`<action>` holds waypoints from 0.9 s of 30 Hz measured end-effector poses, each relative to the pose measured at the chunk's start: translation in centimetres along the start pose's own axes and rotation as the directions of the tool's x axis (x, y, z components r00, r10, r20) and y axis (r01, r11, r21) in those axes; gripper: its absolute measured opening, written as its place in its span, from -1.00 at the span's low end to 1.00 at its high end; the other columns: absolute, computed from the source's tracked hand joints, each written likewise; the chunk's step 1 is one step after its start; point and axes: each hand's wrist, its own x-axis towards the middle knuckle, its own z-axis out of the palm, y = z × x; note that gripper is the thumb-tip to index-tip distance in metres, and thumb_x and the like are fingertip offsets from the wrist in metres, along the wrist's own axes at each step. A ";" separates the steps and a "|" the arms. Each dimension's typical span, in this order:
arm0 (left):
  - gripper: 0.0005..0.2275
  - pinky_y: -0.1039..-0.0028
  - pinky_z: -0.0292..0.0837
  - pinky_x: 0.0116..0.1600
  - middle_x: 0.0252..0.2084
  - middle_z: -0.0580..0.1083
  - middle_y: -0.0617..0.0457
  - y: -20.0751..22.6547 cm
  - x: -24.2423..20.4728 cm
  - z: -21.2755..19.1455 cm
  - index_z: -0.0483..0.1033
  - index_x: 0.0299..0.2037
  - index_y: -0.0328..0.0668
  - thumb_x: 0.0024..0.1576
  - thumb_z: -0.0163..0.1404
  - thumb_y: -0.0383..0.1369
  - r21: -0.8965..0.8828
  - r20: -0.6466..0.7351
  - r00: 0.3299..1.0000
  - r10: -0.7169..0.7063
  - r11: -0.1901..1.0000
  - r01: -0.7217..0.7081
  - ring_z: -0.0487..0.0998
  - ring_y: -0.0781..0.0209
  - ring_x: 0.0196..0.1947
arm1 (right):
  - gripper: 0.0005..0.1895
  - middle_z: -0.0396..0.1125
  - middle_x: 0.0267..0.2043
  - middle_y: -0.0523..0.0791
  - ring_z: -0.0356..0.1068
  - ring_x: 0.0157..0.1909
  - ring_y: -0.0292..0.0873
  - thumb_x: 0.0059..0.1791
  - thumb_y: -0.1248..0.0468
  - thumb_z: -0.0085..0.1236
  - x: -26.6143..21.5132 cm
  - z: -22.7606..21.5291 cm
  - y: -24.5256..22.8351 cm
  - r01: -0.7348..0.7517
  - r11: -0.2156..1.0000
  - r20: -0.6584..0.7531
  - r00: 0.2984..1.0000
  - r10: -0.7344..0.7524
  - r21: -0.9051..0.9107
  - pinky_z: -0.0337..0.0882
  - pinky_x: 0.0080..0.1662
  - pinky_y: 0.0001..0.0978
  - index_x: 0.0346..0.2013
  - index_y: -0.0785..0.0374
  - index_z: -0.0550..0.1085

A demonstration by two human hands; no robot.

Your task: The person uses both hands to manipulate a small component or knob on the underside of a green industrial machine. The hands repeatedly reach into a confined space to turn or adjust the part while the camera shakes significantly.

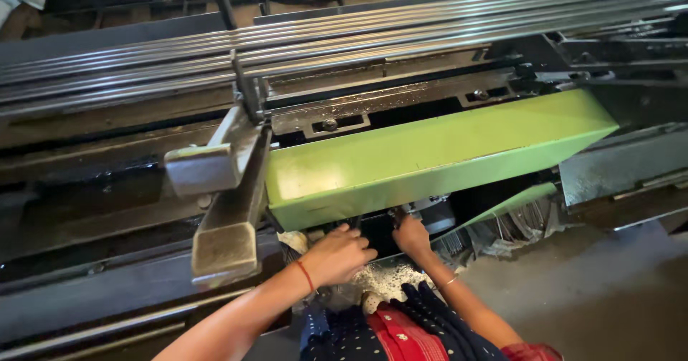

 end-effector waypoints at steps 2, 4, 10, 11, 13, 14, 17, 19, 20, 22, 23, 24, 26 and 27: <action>-0.87 0.02 0.36 0.09 -0.29 0.51 -0.03 -0.2 -0.1 0.4 0.54 -0.26 -0.12 0.01 0.12 -0.35 0.006 0.030 1.000 0.002 1.000 -0.002 0.53 -0.13 -0.05 | -0.63 0.48 -0.18 0.20 0.50 -0.05 0.25 -0.15 0.19 0.15 -0.4 0.2 0.0 -0.010 0.999 0.015 1.000 0.011 -0.043 0.50 0.01 0.09 -0.09 0.25 0.54; -0.88 0.03 0.37 0.07 -0.29 0.51 -0.04 -0.4 -0.1 0.6 0.54 -0.26 -0.12 0.03 0.11 -0.35 0.008 0.066 0.998 -0.003 1.000 0.002 0.53 -0.13 -0.06 | -0.62 0.48 -0.14 0.19 0.51 -0.02 0.22 -0.14 0.13 0.21 -0.3 0.1 -0.3 -0.040 0.994 0.032 0.999 0.043 -0.100 0.52 0.04 0.04 -0.15 0.33 0.56; -0.86 0.03 0.32 0.08 -0.27 0.52 -0.07 0.1 0.2 0.5 0.54 -0.25 -0.13 0.02 0.11 -0.36 -0.029 0.130 0.991 0.007 1.000 -0.003 0.52 -0.12 -0.07 | -0.59 0.45 -0.05 0.20 0.46 0.04 0.25 -0.13 0.14 0.18 0.2 0.4 -0.5 -0.075 0.995 0.061 0.995 0.080 -0.072 0.47 0.07 0.06 -0.07 0.31 0.51; -0.85 0.04 0.31 0.08 -0.26 0.52 -0.09 0.5 0.0 0.3 0.54 -0.26 -0.16 0.01 0.13 -0.34 -0.077 0.108 0.994 0.029 0.997 -0.020 0.50 -0.14 -0.06 | -0.57 0.45 -0.05 0.20 0.46 0.04 0.25 -0.13 0.11 0.21 0.2 0.5 -0.4 -0.081 0.994 0.065 0.994 0.086 -0.068 0.48 0.07 0.05 -0.08 0.33 0.50; -0.81 0.06 0.30 0.11 -0.23 0.52 -0.11 0.7 0.1 -0.4 0.52 -0.22 -0.19 0.00 0.15 -0.34 -0.133 0.062 0.995 0.078 0.989 -0.069 0.48 -0.16 -0.02 | -0.52 0.44 -0.05 0.21 0.45 0.05 0.24 -0.14 0.06 0.25 0.3 0.3 -0.6 -0.091 0.994 0.071 0.993 0.095 -0.061 0.48 0.07 0.04 -0.09 0.36 0.48; -0.79 0.07 0.29 0.13 -0.21 0.52 -0.11 0.9 0.2 -0.7 0.52 -0.18 -0.19 0.00 0.15 -0.35 -0.144 0.038 0.994 0.102 0.985 -0.095 0.47 -0.16 0.01 | -0.53 0.43 -0.05 0.20 0.45 0.04 0.24 -0.15 0.10 0.23 0.2 0.1 -0.6 -0.087 0.995 0.063 0.994 0.089 -0.040 0.48 0.07 0.05 -0.07 0.33 0.47; -0.69 0.08 0.28 0.17 -0.15 0.50 -0.10 1.1 0.5 -1.6 0.51 -0.06 -0.20 -0.02 0.14 -0.38 -0.179 0.000 0.993 0.114 0.977 -0.112 0.45 -0.16 0.07 | -0.56 0.44 -0.07 0.19 0.44 0.03 0.25 -0.17 0.17 0.18 -0.1 0.0 -0.8 -0.094 0.995 0.050 0.994 0.093 0.014 0.46 0.06 0.08 -0.04 0.28 0.47; -0.64 0.08 0.26 0.20 -0.10 0.50 -0.09 1.0 0.7 -2.2 0.50 0.04 -0.19 0.00 0.13 -0.40 -0.194 0.007 0.996 0.093 0.977 -0.090 0.43 -0.16 0.10 | -0.57 0.45 -0.09 0.19 0.45 0.03 0.25 -0.17 0.19 0.16 -0.1 -0.1 -1.0 -0.121 0.992 0.053 0.991 0.119 0.033 0.46 0.07 0.08 -0.05 0.29 0.48; -0.63 0.07 0.25 0.23 -0.07 0.49 -0.09 1.1 0.7 -2.4 0.49 0.08 -0.19 0.03 0.11 -0.41 -0.203 0.022 0.997 0.077 0.977 -0.071 0.42 -0.16 0.12 | -0.59 0.45 -0.09 0.20 0.45 0.03 0.26 -0.17 0.18 0.15 -0.4 0.0 -0.9 -0.102 0.994 0.054 0.993 0.100 0.034 0.46 0.07 0.08 -0.07 0.28 0.49; -0.60 0.06 0.22 0.27 -0.01 0.49 -0.08 1.2 0.7 -2.5 0.48 0.14 -0.17 0.05 0.10 -0.42 -0.202 0.021 0.998 0.061 0.978 -0.056 0.41 -0.16 0.16 | -0.61 0.45 -0.09 0.20 0.46 0.01 0.26 -0.16 0.17 0.13 -0.5 0.2 -0.8 -0.064 0.997 0.052 0.997 0.062 0.035 0.47 0.05 0.07 -0.09 0.27 0.51; -0.59 0.04 0.20 0.28 0.02 0.49 -0.08 1.2 0.6 -2.5 0.48 0.15 -0.16 0.04 0.11 -0.42 -0.194 0.003 0.998 0.061 0.979 -0.059 0.40 -0.16 0.18 | -0.62 0.45 -0.09 0.20 0.45 0.01 0.27 -0.17 0.18 0.11 -0.4 0.3 -0.7 -0.052 0.998 0.050 0.998 0.050 0.047 0.47 0.05 0.08 -0.10 0.26 0.52; -0.57 0.03 0.17 0.30 0.06 0.49 -0.08 1.2 0.6 -2.5 0.48 0.16 -0.16 0.03 0.11 -0.42 -0.188 -0.012 0.998 0.061 0.980 -0.063 0.39 -0.17 0.20 | -0.63 0.44 -0.09 0.20 0.44 0.00 0.28 -0.18 0.19 0.09 -0.3 0.5 -0.6 -0.043 0.997 0.050 0.998 0.040 0.061 0.46 0.05 0.09 -0.11 0.24 0.53; -0.58 0.06 0.18 0.33 0.11 0.48 -0.08 1.1 0.6 -2.5 0.47 0.18 -0.13 0.06 0.10 -0.41 -0.226 -0.013 0.998 0.061 0.972 -0.062 0.39 -0.15 0.23 | -0.63 0.44 -0.10 0.21 0.43 -0.01 0.29 -0.17 0.20 0.07 0.0 0.8 -0.2 -0.048 0.995 0.056 0.998 0.043 0.089 0.45 0.05 0.11 -0.11 0.24 0.53; -0.58 0.07 0.18 0.34 0.14 0.48 -0.08 1.0 0.5 -2.4 0.47 0.20 -0.12 0.08 0.10 -0.41 -0.246 -0.013 0.998 0.059 0.967 -0.061 0.38 -0.15 0.24 | -0.63 0.44 -0.10 0.22 0.43 -0.01 0.30 -0.15 0.20 0.05 0.2 0.9 0.0 -0.062 0.993 0.063 0.996 0.055 0.103 0.44 0.05 0.11 -0.10 0.25 0.52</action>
